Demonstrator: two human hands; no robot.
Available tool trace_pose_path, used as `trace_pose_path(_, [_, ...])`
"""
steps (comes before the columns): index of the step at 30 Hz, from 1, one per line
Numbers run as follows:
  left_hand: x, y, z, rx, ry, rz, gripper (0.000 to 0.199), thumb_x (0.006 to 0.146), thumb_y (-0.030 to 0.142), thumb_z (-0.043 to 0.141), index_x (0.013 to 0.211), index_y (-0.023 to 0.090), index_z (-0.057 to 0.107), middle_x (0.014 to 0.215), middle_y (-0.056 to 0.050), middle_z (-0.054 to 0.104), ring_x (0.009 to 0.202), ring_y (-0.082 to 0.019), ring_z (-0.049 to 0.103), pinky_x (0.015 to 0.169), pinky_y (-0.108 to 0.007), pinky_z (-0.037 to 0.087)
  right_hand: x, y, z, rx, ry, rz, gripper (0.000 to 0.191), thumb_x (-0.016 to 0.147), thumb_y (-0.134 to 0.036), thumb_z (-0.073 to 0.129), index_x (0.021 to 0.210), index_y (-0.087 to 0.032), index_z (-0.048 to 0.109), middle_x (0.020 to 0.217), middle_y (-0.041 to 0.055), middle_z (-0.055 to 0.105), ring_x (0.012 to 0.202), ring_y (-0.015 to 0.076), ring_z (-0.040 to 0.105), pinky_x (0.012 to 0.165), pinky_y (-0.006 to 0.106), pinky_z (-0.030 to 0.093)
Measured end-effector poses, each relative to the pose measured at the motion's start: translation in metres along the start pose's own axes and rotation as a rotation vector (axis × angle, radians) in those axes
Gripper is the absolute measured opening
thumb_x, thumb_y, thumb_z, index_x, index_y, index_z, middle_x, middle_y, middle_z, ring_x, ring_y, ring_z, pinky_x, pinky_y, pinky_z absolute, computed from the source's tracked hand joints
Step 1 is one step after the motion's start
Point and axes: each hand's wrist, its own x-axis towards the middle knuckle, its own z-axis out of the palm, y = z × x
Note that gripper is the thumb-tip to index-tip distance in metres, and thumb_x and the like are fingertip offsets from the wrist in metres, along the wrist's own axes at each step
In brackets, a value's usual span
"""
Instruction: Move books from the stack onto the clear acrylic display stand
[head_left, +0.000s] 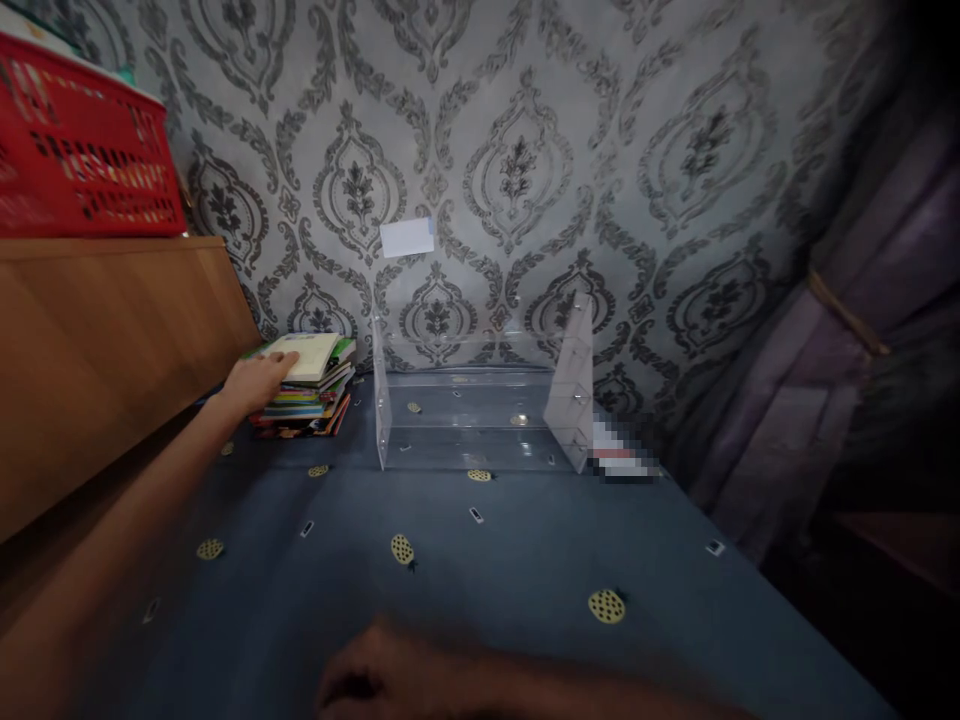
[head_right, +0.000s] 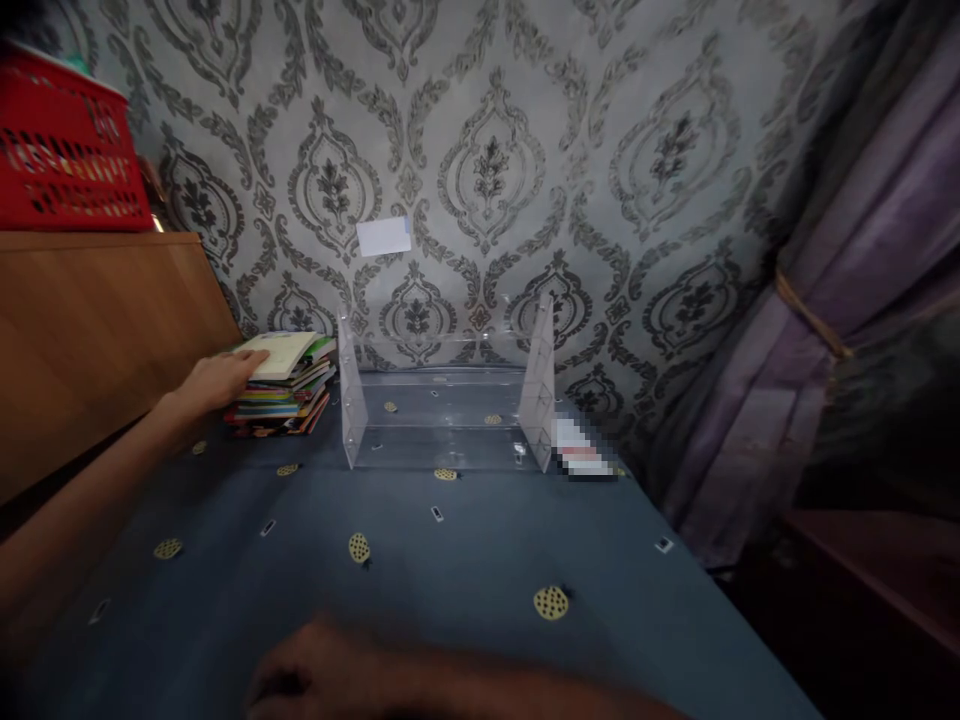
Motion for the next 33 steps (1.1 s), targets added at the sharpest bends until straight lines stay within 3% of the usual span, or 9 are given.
trace_pose_path(6, [-0.035, 0.036, -0.009, 0.084, 0.025, -0.136, 0.049, 0.094, 0.013, 0.032, 0.14, 0.012, 0.049, 0.126, -0.027, 0.061, 0.107, -0.043, 0.067, 0.08, -0.052, 0.053, 0.003, 0.007, 0.008, 0.077, 0.032, -0.026, 0.006, 0.084, -0.02, 0.07, 0.086, -0.014, 0.07, 0.074, -0.0043, 0.06, 0.066, 0.0066, 0.054, 0.064, 0.016, 0.042])
trace_pose_path(10, [-0.055, 0.062, -0.006, 0.089, 0.036, -0.177, 0.051, 0.094, 0.016, 0.036, 0.143, 0.008, 0.047, 0.125, -0.03, 0.06, 0.106, -0.044, 0.066, 0.078, -0.05, 0.053, 0.016, 0.022, 0.009, 0.517, 0.025, -0.008, 0.028, 0.081, -0.04, 0.075, 0.085, -0.014, 0.065, 0.068, -0.0023, 0.063, 0.054, 0.0086, 0.058, 0.056, 0.02, 0.045])
trace_pose_path(12, [-0.063, 0.075, -0.003, 0.087, 0.041, -0.187, 0.053, 0.094, 0.019, 0.039, 0.145, 0.006, 0.045, 0.128, -0.032, 0.058, 0.11, -0.046, 0.063, 0.078, -0.05, 0.053, 0.021, 0.024, 0.002, 0.75, 0.08, -0.016, 0.047, 0.07, -0.054, 0.083, 0.087, -0.014, 0.065, 0.07, -0.0003, 0.067, 0.053, 0.0101, 0.06, 0.052, 0.021, 0.045])
trace_pose_path(15, [-0.073, 0.09, 0.003, 0.081, 0.045, -0.194, 0.057, 0.093, 0.018, 0.036, 0.148, 0.003, 0.041, 0.134, -0.036, 0.054, 0.117, -0.049, 0.059, 0.078, -0.05, 0.053, 0.022, 0.022, -0.011, 0.992, 0.2, -0.02, 0.057, 0.06, -0.057, 0.089, 0.091, -0.013, 0.067, 0.075, 0.0028, 0.071, 0.06, 0.0122, 0.066, 0.053, 0.021, 0.045])
trace_pose_path(25, [-0.112, 0.13, 0.024, 0.073, -0.046, -0.22, 0.057, 0.092, 0.012, 0.029, 0.146, 0.004, 0.045, 0.139, -0.036, 0.054, 0.115, -0.043, 0.065, 0.082, -0.047, 0.053, 0.014, 0.018, -0.026, 1.261, 0.244, 0.058, 0.024, 0.09, -0.035, 0.071, 0.098, -0.012, 0.071, 0.089, 0.0067, 0.076, 0.082, 0.015, 0.073, 0.073, 0.024, 0.05])
trace_pose_path(33, [-0.155, 0.146, 0.031, -0.041, -0.288, -0.023, 0.039, 0.084, 0.004, 0.043, 0.107, 0.006, 0.074, 0.103, -0.027, 0.074, 0.099, -0.035, 0.074, 0.077, -0.045, 0.056, 0.014, 0.015, -0.028, 1.341, 0.275, 0.045, 0.024, 0.088, -0.027, 0.069, 0.107, -0.012, 0.066, 0.095, 0.0093, 0.077, 0.095, 0.0215, 0.076, 0.088, 0.033, 0.055])
